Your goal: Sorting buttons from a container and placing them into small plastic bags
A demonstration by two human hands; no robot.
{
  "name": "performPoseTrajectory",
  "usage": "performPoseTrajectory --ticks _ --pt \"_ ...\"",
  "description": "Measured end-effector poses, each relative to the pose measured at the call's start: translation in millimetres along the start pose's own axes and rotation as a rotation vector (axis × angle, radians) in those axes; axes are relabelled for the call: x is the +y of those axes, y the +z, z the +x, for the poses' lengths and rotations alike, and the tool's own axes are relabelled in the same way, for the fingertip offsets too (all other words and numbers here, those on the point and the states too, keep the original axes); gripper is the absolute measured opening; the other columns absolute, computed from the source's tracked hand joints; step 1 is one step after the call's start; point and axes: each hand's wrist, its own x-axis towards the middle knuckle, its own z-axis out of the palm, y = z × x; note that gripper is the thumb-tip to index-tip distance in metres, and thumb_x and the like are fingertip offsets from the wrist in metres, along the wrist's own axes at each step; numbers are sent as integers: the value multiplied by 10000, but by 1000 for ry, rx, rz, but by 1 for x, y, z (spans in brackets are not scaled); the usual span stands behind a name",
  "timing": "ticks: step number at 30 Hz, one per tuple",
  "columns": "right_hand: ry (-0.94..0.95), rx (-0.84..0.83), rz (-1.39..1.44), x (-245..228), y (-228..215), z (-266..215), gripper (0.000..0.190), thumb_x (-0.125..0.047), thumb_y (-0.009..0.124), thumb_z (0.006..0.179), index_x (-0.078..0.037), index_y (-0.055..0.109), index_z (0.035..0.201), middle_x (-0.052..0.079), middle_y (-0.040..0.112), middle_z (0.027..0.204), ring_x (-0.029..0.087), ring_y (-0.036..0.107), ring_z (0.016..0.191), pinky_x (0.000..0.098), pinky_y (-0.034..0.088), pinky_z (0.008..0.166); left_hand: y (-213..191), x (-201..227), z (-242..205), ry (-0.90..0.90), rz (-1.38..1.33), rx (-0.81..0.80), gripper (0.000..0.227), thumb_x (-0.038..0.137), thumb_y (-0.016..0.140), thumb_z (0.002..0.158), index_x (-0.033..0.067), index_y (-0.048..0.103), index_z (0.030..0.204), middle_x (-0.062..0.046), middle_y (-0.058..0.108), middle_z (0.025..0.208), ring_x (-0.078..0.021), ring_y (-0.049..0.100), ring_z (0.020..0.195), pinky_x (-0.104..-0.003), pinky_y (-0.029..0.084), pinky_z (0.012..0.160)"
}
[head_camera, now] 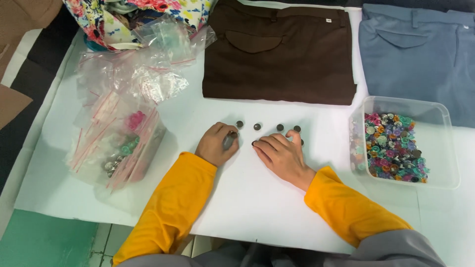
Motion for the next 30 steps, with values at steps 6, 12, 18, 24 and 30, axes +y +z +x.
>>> performPoseTrajectory --ticks 6,12,18,24,30 --pt "-28 -21 -93 6 8 -4 69 -193 737 897 -228 682 878 -80 690 849 123 624 841 403 330 892 2 7 -7 108 184 49 289 325 657 930 154 701 1160 -72 694 975 -249 685 899 -361 541 800" --pt "51 -59 -88 9 3 -4 93 -176 731 870 -248 673 856 -104 680 833 113 619 816 376 336 862 -6 19 -6 121 195 116 159 304 691 911 213 732 1035 -5 733 959 -209 690 881 -333 523 764" --pt "88 -94 -60 5 -1 2 65 -234 722 872 -254 672 909 -121 691 873 117 629 840 374 352 855 -9 21 -8 105 182 98 232 360 739 866 205 715 1037 -6 739 991 -213 692 905 -348 522 767" --pt "93 -122 -25 8 1 -2 47 -248 719 917 -230 676 918 -81 702 888 136 638 846 373 354 859 -7 19 -9 120 202 129 142 312 715 893 218 718 999 23 731 956 -190 693 882 -329 519 761" --pt "101 -144 -21 8 1 -4 45 -258 704 947 -218 691 930 -75 709 892 142 652 853 380 362 863 -10 27 -10 145 238 148 95 274 732 884 219 722 960 17 738 947 -192 699 868 -331 520 759"
